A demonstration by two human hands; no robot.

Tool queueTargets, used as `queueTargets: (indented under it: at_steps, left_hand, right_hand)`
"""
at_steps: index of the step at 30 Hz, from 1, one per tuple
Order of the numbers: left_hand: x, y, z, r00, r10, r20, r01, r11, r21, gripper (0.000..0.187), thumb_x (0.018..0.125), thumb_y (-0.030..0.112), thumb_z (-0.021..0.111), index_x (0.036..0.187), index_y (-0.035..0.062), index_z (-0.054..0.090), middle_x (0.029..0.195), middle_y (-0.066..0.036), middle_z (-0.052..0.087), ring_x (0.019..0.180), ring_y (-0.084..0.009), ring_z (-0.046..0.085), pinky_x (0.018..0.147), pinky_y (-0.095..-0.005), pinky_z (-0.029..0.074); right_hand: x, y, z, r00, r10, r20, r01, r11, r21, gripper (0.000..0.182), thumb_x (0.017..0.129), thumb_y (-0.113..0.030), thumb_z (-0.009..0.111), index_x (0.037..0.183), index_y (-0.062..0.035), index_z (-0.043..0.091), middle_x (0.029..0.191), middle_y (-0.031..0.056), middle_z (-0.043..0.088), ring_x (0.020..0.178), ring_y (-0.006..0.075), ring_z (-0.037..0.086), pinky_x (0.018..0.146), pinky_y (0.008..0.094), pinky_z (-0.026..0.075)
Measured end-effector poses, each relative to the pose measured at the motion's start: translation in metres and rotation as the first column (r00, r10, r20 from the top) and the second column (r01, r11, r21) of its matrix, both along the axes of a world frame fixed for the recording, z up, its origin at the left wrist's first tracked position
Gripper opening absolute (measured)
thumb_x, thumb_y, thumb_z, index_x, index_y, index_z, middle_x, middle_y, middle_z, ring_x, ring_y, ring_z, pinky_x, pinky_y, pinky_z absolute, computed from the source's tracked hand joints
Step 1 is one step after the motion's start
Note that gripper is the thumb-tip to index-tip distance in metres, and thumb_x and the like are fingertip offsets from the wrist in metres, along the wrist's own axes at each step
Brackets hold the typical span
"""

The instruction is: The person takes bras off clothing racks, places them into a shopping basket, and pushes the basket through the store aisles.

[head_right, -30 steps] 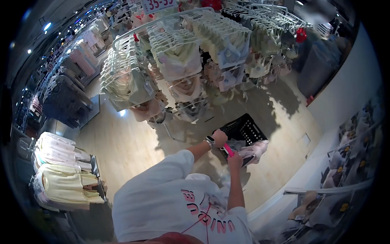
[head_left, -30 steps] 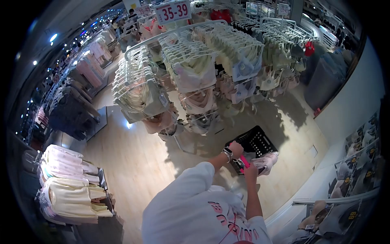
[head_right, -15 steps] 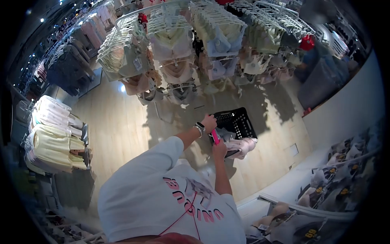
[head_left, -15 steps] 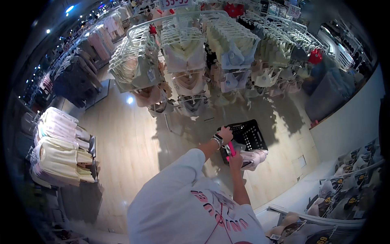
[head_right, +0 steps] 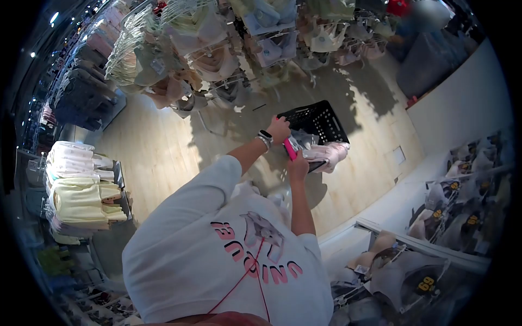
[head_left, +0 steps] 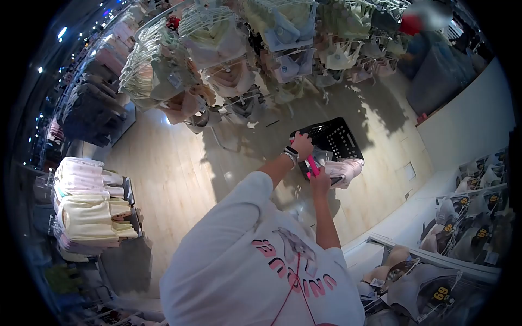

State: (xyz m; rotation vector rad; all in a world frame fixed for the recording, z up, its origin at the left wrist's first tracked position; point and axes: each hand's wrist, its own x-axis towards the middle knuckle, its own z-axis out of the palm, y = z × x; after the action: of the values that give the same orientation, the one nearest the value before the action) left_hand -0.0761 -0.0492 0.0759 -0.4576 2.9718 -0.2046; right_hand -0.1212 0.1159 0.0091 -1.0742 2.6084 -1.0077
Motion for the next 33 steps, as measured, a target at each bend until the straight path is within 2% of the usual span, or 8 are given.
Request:
queueTargets:
  at_steps: [3,6,9,10,19,23,28,33]
  left_hand:
    - [-0.002,0.010,-0.006,0.999,0.005,-0.039,-0.005,1.000,0.008,0.021,0.065,0.024,0.069,0.083,0.0150,0.070,0.096,-0.006,0.058,0.102,-0.0263,0.049,0.089,-0.0543,0.037]
    - [-0.002,0.015,-0.005,1.000,-0.005,0.010,0.005,1.000,-0.028,0.023,0.063,0.028,0.072,0.083,0.0164,0.070,0.096,-0.007,0.058,0.102,-0.0261,0.049,0.090,-0.0548,0.037]
    - [0.001,0.016,0.001,1.000,-0.015,-0.018,0.015,0.999,0.034,0.026,0.062,0.031,0.073,0.083,0.0184,0.070,0.096,-0.006,0.058,0.102,-0.0259,0.049,0.089,-0.0544,0.037]
    - [0.001,0.017,0.009,0.999,-0.019,0.029,0.018,0.999,0.027,0.019,0.073,0.022,0.063,0.089,0.0155,0.071,0.100,-0.004,0.060,0.103,-0.0245,0.050,0.088,-0.0532,0.037]
    - [-0.012,0.017,0.004,0.984,-0.010,0.176,0.014,1.000,-0.021,0.019,0.076,0.023,0.061,0.091,0.0163,0.070,0.096,-0.002,0.063,0.102,-0.0225,0.050,0.077,-0.0477,0.037]
    - [-0.012,0.011,0.005,0.989,-0.023,0.147,0.024,1.000,-0.004,0.014,0.073,0.025,0.064,0.085,0.0196,0.070,0.095,-0.004,0.061,0.099,-0.0248,0.051,0.082,-0.0510,0.040]
    - [-0.011,0.007,-0.007,0.997,-0.013,0.073,0.018,0.997,-0.073,0.014,0.073,0.028,0.064,0.082,0.0192,0.070,0.091,-0.004,0.061,0.096,-0.0238,0.051,0.083,-0.0502,0.039]
    - [-0.008,0.003,-0.003,0.993,-0.001,0.121,0.004,1.000,-0.026,0.013,0.074,0.025,0.061,0.082,0.0193,0.070,0.089,-0.002,0.061,0.093,-0.0233,0.052,0.078,-0.0485,0.039]
  right_hand:
    - [0.001,0.009,-0.003,0.999,-0.015,-0.030,0.014,1.000,-0.018,0.017,0.073,-0.018,0.063,0.083,-0.0069,0.056,0.065,0.0188,0.061,0.065,0.0397,0.061,0.058,0.0501,0.047]
    - [0.007,0.014,0.003,0.998,-0.067,0.017,0.068,0.998,-0.015,0.018,0.072,-0.019,0.065,0.082,-0.0065,0.056,0.067,0.0192,0.061,0.067,0.0402,0.061,0.059,0.0502,0.046]
    - [0.007,0.015,0.004,0.996,-0.082,0.046,0.083,0.996,-0.017,0.023,0.072,-0.022,0.068,0.082,-0.0048,0.056,0.069,0.0201,0.061,0.068,0.0414,0.060,0.060,0.0502,0.045]
    - [0.008,0.014,0.002,0.996,-0.078,0.042,0.078,0.997,-0.014,0.023,0.072,-0.021,0.068,0.082,-0.0047,0.056,0.069,0.0202,0.061,0.069,0.0413,0.060,0.061,0.0501,0.045]
    - [0.005,0.017,0.010,0.995,-0.081,0.063,0.083,0.996,-0.019,0.023,0.073,-0.021,0.067,0.084,-0.0044,0.056,0.070,0.0209,0.061,0.069,0.0415,0.060,0.061,0.0503,0.045]
    - [0.008,0.012,0.015,0.993,-0.096,0.070,0.098,0.995,-0.018,0.023,0.073,-0.021,0.067,0.084,-0.0046,0.056,0.069,0.0205,0.061,0.068,0.0414,0.060,0.061,0.0504,0.045]
    - [0.008,0.004,0.007,0.994,-0.106,0.008,0.106,0.994,-0.035,0.020,0.073,-0.021,0.068,0.081,-0.0062,0.057,0.065,0.0187,0.061,0.065,0.0401,0.060,0.059,0.0499,0.046]
    - [0.009,0.001,-0.002,0.995,-0.096,0.006,0.096,0.994,-0.061,0.022,0.071,-0.024,0.070,0.079,-0.0073,0.057,0.065,0.0174,0.061,0.064,0.0396,0.061,0.059,0.0490,0.047]
